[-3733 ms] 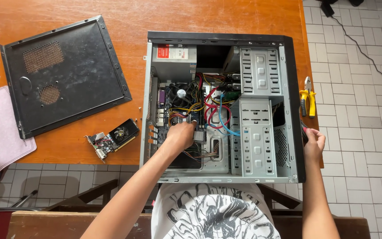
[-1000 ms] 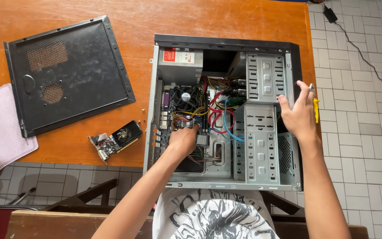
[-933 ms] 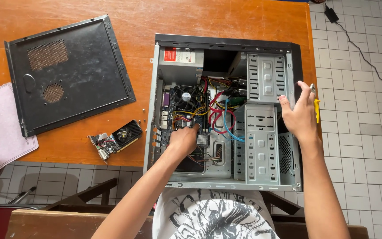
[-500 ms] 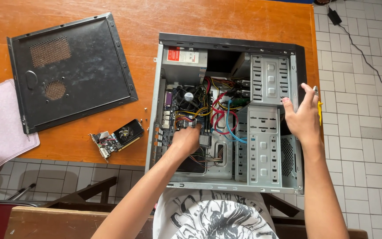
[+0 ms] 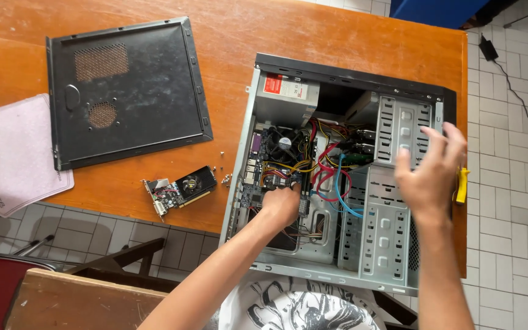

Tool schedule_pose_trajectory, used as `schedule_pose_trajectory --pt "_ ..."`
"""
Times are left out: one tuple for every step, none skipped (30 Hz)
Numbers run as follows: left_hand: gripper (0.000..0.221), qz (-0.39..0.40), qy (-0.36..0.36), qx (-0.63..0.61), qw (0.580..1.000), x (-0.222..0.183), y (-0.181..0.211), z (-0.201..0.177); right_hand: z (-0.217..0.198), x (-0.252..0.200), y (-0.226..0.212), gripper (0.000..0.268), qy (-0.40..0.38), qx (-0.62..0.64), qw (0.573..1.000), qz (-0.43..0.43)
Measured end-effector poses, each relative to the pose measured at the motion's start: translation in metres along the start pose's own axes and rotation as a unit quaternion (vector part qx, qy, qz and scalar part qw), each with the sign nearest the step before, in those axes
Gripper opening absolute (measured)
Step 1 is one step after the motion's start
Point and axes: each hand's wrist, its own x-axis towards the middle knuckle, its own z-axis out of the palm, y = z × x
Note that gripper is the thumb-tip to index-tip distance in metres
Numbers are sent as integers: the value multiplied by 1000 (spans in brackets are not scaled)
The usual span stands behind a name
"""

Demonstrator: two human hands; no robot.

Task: Reinstalling a graphics card into a desktop computer case, including cable management and securing the component with a screwdriver.

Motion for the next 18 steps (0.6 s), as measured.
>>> schedule_pose_trajectory --pt "62 -1 0 -2 1000 1 -1 -3 3 7 -20 41 21 57 996 -64" --pt "62 -1 0 -4 1000 6 -4 5 10 10 -37 41 20 56 996 -65" --pt "55 20 42 -7 999 9 -7 15 18 11 -55 43 -24 98 992 -81" --pt "51 41 83 -11 996 12 -10 25 25 11 -72 46 -68 140 983 -96" --pt "51 41 82 -13 996 14 -10 26 37 13 -82 46 -70 139 983 -95" --pt "51 37 80 -12 996 16 -10 28 49 14 -92 48 -114 151 975 -120" --pt "51 34 81 -10 996 19 -11 28 62 16 -102 50 -156 163 963 -145" --pt "51 33 80 -11 996 19 -11 28 74 15 -108 50 -157 163 963 -146" --pt "48 36 86 -5 996 19 -11 28 86 12 -114 48 -182 153 953 -188" --pt "46 40 91 0 995 19 -11 28 98 10 -120 47 -206 142 940 -230" --pt "46 40 92 -1 995 14 -9 24 118 10 -122 47 -207 142 940 -230" --pt "35 47 119 -4 992 8 -7 21 138 10 -124 45 -237 96 938 -235" --pt "27 54 144 -7 988 1 -5 18 157 9 -126 43 -266 50 933 -238" --pt "27 54 143 -8 988 4 -4 23 171 11 -122 43 -267 50 933 -238" --pt "18 36 173 -14 984 7 -3 27 187 14 -120 53 -299 23 931 -211" --pt "14 17 203 -21 979 9 -3 31 202 16 -119 63 -329 -5 926 -183" --pt "14 16 202 -22 979 10 -5 32 215 16 -115 63 -330 -4 926 -185" --pt "13 27 209 -6 978 11 -6 34 227 15 -111 61 -331 -9 926 -180"
